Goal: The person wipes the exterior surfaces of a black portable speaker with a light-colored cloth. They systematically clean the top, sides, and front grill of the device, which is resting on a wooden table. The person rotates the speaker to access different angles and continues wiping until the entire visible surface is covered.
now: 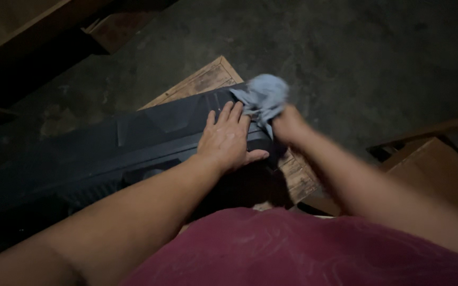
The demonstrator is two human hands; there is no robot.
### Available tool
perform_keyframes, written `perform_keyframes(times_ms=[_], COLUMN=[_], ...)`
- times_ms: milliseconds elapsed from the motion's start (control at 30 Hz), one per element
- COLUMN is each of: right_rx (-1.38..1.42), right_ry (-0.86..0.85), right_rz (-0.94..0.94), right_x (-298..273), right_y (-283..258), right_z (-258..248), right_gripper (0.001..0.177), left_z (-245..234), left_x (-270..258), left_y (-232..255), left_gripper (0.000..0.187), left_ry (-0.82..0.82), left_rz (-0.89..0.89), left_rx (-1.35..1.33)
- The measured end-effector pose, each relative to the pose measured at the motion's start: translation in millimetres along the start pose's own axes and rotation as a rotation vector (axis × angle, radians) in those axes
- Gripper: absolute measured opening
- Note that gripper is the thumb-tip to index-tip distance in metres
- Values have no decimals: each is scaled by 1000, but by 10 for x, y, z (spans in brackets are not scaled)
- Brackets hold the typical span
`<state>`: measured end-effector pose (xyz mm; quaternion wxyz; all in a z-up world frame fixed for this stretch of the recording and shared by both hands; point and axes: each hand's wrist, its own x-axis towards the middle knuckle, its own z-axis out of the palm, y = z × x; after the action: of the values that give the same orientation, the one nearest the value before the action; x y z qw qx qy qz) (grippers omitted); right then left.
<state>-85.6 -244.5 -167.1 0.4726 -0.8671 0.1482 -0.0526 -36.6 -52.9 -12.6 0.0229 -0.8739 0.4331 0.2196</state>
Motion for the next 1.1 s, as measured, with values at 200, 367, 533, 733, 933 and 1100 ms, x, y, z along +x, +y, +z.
perform_keyframes(times_ms=[200,367,533,733,933,1100], right_rx=[50,162,411,560,-185,-268], right_ry=[64,-92,-29,10,257,23], right_rz=[93,441,691,806,-12,223], right_x=[-1314,-1267,-769,-687,-640,-927], right_y=[278,165,116,-492,-683,-445], right_z=[181,147,173,-468,-113,-188], right_gripper=[45,41,39,30,34,38], left_z=[36,54,59,80,23,68], left_x=[-13,-21,7,29,63,-115], left_y=[-25,-34,-33,-51,-156,-384], left_gripper=[110,111,111,108,93,125], left_ry=[77,89,77,77,-56,30], left_rz=[21,18,-4,-13,-20,-75], left_rx=[-13,-31,-41,-63,-77,-141])
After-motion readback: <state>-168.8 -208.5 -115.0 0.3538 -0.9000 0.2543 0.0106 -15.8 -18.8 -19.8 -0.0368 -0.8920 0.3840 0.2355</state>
